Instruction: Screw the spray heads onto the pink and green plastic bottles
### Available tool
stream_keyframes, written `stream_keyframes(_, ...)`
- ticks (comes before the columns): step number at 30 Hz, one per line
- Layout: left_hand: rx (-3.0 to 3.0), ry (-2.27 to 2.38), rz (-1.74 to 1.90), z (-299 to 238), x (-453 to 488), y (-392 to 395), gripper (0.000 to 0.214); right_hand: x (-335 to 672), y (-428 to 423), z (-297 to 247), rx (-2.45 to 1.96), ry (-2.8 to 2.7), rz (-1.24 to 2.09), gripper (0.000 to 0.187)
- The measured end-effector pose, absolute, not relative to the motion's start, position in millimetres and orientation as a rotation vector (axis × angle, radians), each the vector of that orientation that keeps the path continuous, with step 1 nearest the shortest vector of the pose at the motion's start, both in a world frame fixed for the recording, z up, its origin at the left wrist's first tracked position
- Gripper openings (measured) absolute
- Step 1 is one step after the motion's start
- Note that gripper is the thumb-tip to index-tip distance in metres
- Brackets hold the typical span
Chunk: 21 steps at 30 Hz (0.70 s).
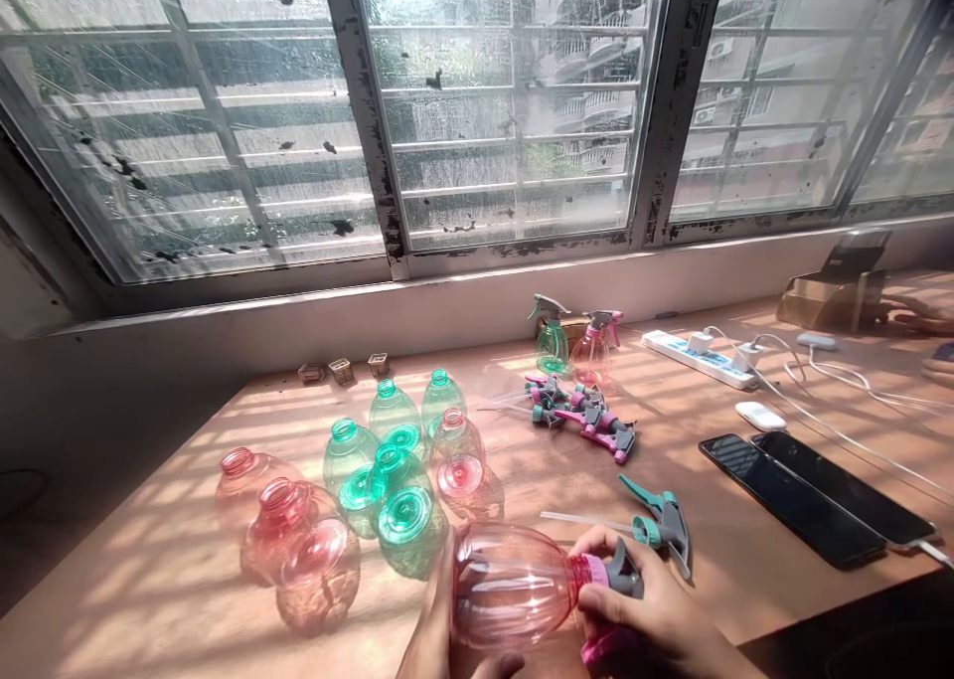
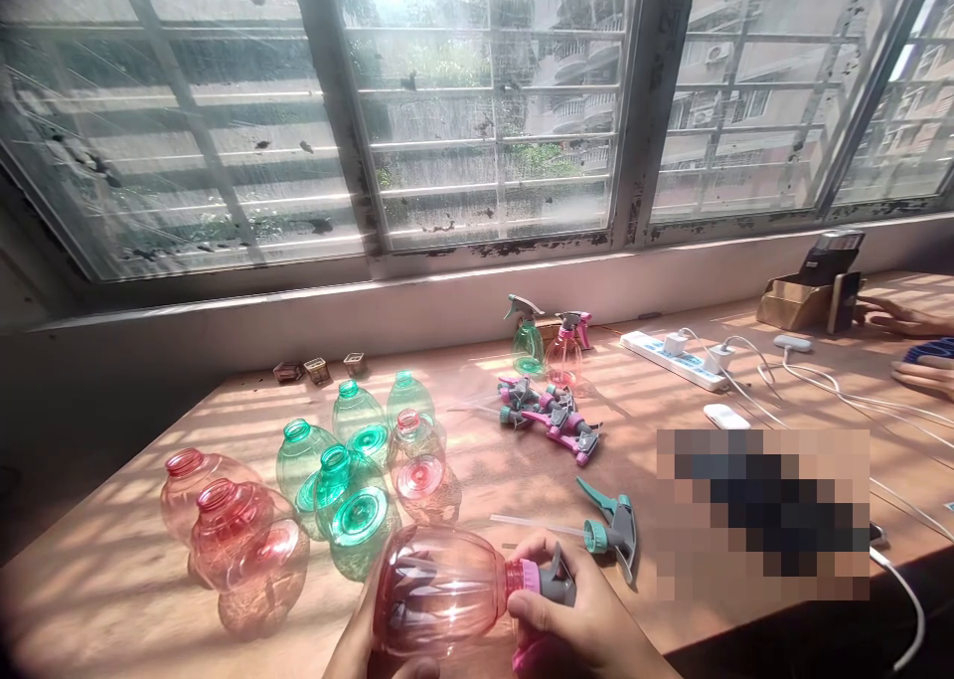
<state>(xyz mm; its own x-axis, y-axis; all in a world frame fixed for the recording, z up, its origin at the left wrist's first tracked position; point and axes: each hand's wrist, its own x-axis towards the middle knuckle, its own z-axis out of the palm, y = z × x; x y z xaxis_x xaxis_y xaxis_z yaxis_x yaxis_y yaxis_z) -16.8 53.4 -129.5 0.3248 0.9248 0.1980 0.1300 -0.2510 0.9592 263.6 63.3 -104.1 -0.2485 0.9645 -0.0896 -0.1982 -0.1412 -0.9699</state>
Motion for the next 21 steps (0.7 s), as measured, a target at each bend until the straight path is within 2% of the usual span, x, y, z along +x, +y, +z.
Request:
stream_keyframes(7, 1.581, 1.012, 1.097, -141.0, -8.3, 51.8, 0.095, 263.6, 63.4, -103.6, -1.004, -1.121, 1.563, 0.052)
stream_keyframes(12, 1.596, 0.982, 1.066, -146.2, -13.6, 56.1, 0.11, 264.3, 61.9, -99.4, -1.056, -1.199, 1.526, 0.053)
stream_keyframes(21, 1.412, 1.039, 1.063, -150.8, -10.1, 52.7, 0.106, 263.0, 63.8, -103.8, -0.966, -1.105, 1.599, 0.052)
